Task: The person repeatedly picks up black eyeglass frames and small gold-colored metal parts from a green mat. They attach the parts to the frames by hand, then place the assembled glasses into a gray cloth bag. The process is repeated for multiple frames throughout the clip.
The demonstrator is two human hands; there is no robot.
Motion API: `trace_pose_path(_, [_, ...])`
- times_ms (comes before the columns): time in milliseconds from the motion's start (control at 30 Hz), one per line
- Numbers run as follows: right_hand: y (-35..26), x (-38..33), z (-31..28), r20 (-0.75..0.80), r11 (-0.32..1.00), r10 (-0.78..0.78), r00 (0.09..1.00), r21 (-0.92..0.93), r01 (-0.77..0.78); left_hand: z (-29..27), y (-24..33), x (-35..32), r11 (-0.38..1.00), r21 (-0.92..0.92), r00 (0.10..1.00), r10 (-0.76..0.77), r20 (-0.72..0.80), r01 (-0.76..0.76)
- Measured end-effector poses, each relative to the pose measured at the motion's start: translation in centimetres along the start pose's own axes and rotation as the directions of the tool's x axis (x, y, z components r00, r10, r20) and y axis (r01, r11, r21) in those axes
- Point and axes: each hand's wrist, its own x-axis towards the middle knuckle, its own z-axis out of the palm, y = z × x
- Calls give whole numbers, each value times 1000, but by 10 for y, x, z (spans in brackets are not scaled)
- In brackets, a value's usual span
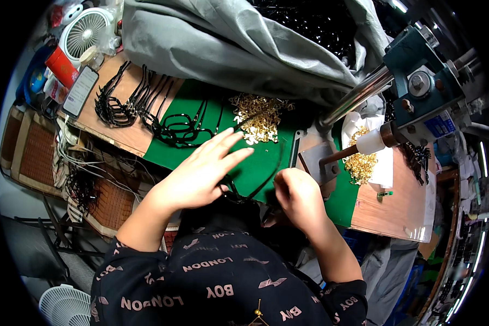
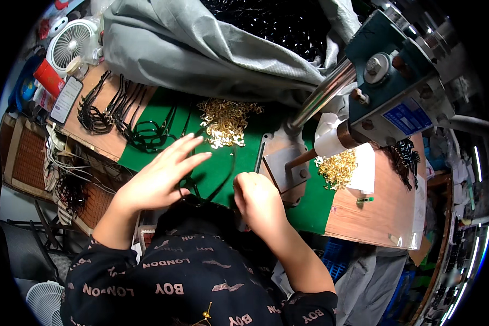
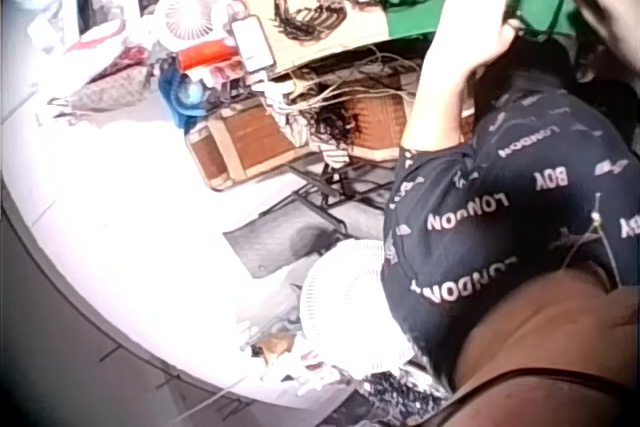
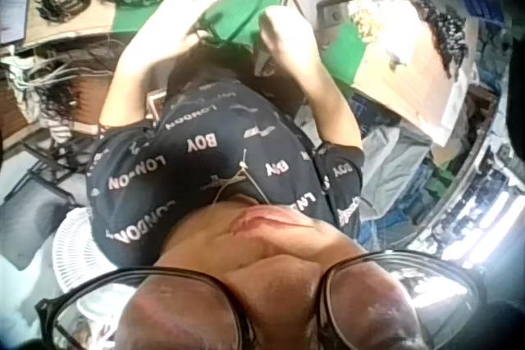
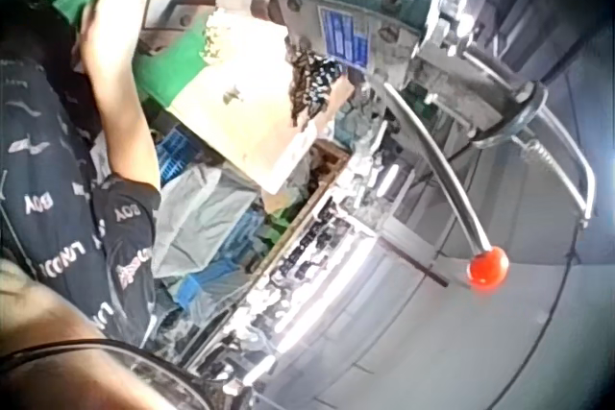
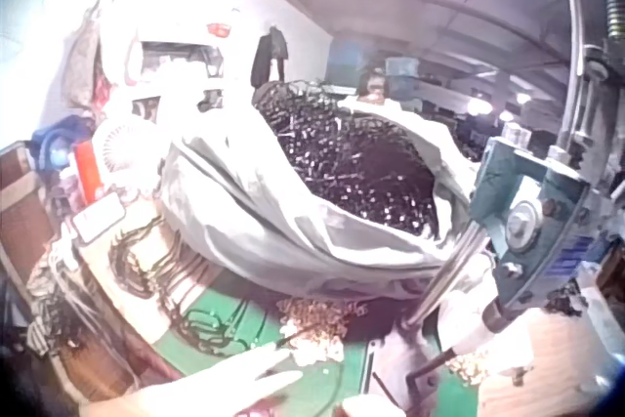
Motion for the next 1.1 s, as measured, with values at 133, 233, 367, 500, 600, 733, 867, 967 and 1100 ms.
trace_pose_path(133, [-9,-2,4,305,658,313,899,613,-438,21,-22,3,983,-172,998,54,-22,-57])
trace_pose_path(233, [3,3,24,-120,975,90,989,213,-63,38,-19,15,988,-58,974,127,-186,-140])
trace_pose_path(367, [4,3,15,-231,981,81,970,191,-37,39,-20,16,992,-60,976,99,-193,-113])
trace_pose_path(500, [4,-13,-2,-187,910,320,929,336,-245,45,-27,14,995,-72,969,47,-244,-66])
trace_pose_path(600, [7,-14,7,-181,977,65,981,213,-26,36,-17,18,995,-29,962,84,-258,-95])
trace_pose_path(733, [-22,0,8,-148,673,289,946,734,-91,16,5,17,968,111,942,244,-230,-224])
trace_pose_path(867, [-25,-2,-12,8,476,337,941,861,-178,2,12,9,938,224,926,312,-211,-265])
trace_pose_path(967, [-18,-1,-18,-83,308,354,932,951,-32,-15,10,4,984,-66,712,71,-699,-164])
trace_pose_path(1100, [-15,9,-15,80,-83,271,959,995,-60,-8,3,-12,-16,-984,959,-230,-167,-176])
